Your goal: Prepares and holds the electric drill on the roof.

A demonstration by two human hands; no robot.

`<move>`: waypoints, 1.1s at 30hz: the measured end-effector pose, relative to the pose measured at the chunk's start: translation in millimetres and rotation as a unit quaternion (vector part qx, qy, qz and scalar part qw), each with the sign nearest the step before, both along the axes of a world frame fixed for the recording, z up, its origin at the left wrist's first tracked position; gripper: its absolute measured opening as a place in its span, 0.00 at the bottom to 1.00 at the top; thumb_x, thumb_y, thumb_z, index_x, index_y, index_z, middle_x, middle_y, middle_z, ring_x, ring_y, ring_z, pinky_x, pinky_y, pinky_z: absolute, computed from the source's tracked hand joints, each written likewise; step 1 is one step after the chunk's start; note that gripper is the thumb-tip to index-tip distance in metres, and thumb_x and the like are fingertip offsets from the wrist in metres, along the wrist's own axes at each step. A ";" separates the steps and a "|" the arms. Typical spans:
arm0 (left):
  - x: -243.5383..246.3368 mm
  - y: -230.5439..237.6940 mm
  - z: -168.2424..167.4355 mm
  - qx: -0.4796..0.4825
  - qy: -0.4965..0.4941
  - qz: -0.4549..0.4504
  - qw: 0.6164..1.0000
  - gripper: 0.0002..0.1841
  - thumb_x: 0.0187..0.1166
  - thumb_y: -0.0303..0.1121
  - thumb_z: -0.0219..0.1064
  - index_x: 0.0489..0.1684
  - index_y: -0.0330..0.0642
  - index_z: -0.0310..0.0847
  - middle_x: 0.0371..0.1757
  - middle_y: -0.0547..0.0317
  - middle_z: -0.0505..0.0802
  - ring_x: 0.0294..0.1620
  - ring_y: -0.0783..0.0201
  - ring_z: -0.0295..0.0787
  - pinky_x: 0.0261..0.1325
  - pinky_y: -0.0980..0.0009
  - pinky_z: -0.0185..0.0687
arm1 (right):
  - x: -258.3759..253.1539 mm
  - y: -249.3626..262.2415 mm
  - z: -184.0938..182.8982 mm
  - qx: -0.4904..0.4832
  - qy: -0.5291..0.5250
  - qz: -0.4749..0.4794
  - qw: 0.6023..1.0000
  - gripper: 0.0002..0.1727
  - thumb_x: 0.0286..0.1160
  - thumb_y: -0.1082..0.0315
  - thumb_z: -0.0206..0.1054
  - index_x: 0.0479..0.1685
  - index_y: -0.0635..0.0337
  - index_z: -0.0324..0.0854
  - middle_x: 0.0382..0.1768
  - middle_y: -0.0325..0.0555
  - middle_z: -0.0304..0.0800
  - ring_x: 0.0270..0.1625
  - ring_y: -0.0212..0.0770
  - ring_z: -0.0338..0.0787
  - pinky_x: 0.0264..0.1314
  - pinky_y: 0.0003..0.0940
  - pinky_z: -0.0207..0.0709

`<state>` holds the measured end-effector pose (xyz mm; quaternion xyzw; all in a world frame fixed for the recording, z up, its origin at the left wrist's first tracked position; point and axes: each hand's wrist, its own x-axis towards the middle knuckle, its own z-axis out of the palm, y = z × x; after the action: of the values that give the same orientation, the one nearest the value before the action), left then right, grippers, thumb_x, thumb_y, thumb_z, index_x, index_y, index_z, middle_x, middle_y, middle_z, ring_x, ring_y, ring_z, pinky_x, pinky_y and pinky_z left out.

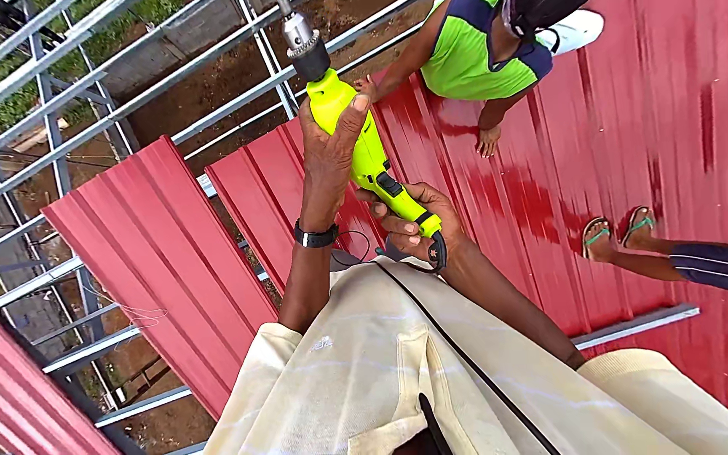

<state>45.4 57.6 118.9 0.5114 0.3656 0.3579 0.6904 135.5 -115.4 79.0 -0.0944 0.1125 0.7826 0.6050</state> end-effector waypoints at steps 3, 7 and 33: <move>-0.8 2.2 -3.0 -0.007 0.010 0.012 1.000 0.44 0.79 0.47 0.74 0.87 0.38 0.48 0.58 0.42 0.88 0.54 0.51 0.92 0.58 0.52 0.93 | -1.9 2.3 -3.6 0.009 0.001 -0.002 1.000 0.31 0.87 0.52 0.42 0.79 0.64 0.67 0.45 0.51 0.83 0.18 0.31 0.77 0.14 0.20 0.72; -3.1 4.7 -8.7 0.000 0.029 0.018 0.999 0.45 0.78 0.49 0.74 0.87 0.37 0.48 0.58 0.43 0.88 0.54 0.52 0.92 0.57 0.52 0.94 | -3.2 5.1 -5.4 0.012 -0.003 0.003 1.000 0.29 0.87 0.52 0.43 0.77 0.63 0.69 0.45 0.50 0.83 0.19 0.30 0.77 0.15 0.19 0.72; -18.2 3.3 -37.5 -0.181 -0.441 -0.021 0.879 0.42 0.72 0.66 0.68 0.80 0.49 0.63 0.69 0.35 0.84 0.72 0.35 0.81 0.73 0.37 0.77 | 5.6 1.2 27.4 0.030 -0.437 -0.055 0.897 0.26 0.89 0.61 0.45 0.85 0.48 0.57 0.49 0.65 0.87 0.30 0.54 0.92 0.31 0.45 0.91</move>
<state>27.2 60.9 81.3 0.1740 0.0713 0.4593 0.8682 141.1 -114.2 106.4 -0.4024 -0.1811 0.6313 0.6378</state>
